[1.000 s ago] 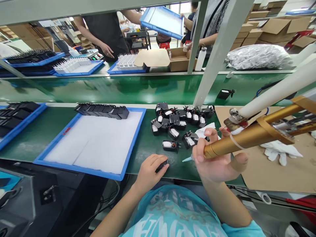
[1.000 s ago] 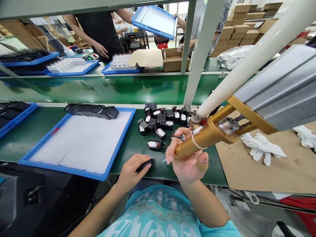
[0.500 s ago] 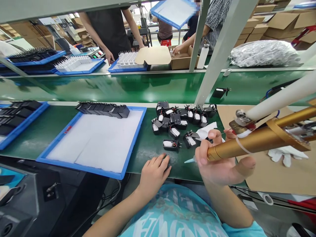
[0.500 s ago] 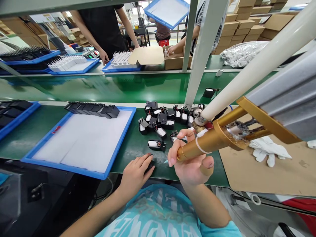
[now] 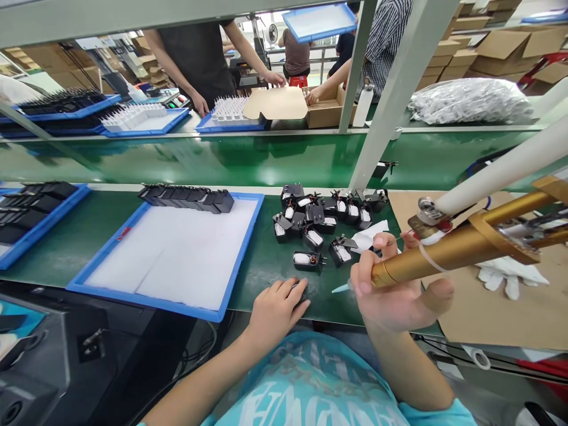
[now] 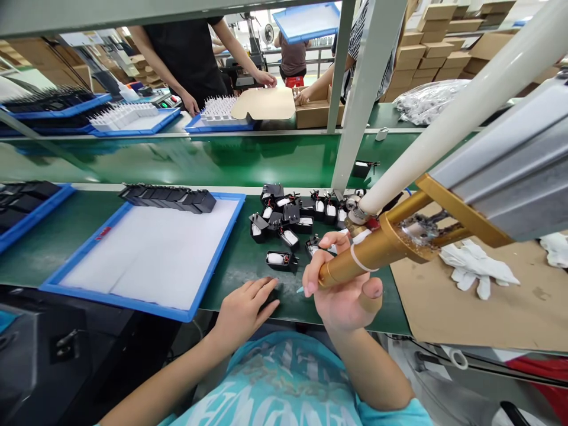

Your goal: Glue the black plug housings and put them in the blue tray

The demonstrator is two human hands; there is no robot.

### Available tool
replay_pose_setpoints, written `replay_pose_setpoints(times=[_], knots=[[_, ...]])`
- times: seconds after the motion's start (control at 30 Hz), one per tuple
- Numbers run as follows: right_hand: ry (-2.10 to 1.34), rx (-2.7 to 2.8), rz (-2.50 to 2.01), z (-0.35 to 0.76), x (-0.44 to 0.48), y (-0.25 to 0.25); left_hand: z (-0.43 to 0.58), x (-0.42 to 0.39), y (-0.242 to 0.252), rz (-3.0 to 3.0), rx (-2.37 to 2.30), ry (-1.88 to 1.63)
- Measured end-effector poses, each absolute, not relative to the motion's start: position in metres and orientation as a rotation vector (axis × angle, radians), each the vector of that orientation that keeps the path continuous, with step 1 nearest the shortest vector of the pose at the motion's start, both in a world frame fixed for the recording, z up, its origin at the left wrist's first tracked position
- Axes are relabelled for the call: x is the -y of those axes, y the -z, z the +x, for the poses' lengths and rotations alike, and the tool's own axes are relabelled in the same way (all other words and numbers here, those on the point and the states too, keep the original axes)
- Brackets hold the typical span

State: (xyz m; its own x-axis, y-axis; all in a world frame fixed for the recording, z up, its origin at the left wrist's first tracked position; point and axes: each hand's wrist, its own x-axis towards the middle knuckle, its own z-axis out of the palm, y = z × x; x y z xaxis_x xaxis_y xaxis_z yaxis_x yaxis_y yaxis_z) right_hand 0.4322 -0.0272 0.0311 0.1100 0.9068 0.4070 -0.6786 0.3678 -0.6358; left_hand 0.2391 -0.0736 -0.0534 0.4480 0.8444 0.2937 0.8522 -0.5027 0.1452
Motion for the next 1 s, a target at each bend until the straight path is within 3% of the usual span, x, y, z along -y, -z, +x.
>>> replay_pose_setpoints(times=[0.2, 0.37, 0.6, 1.0], knots=[[-1.188, 0.855, -0.337, 0.432, 0.026, -0.031, 0.238, 0.078, 0.055, -2.637, 1.722, 0.548], [-1.190, 0.849, -0.336, 0.434, 0.027, -0.030, 0.241, 0.077, 0.053, -2.549, 1.671, 0.420], [-1.194, 0.842, -0.336, 0.436, 0.025, -0.027, 0.232, 0.070, 0.053, -2.734, 1.385, 0.590], [-1.185, 0.846, -0.359, 0.442, 0.027, -0.028, 0.228, 0.066, 0.053, -2.945, 1.453, 0.548]])
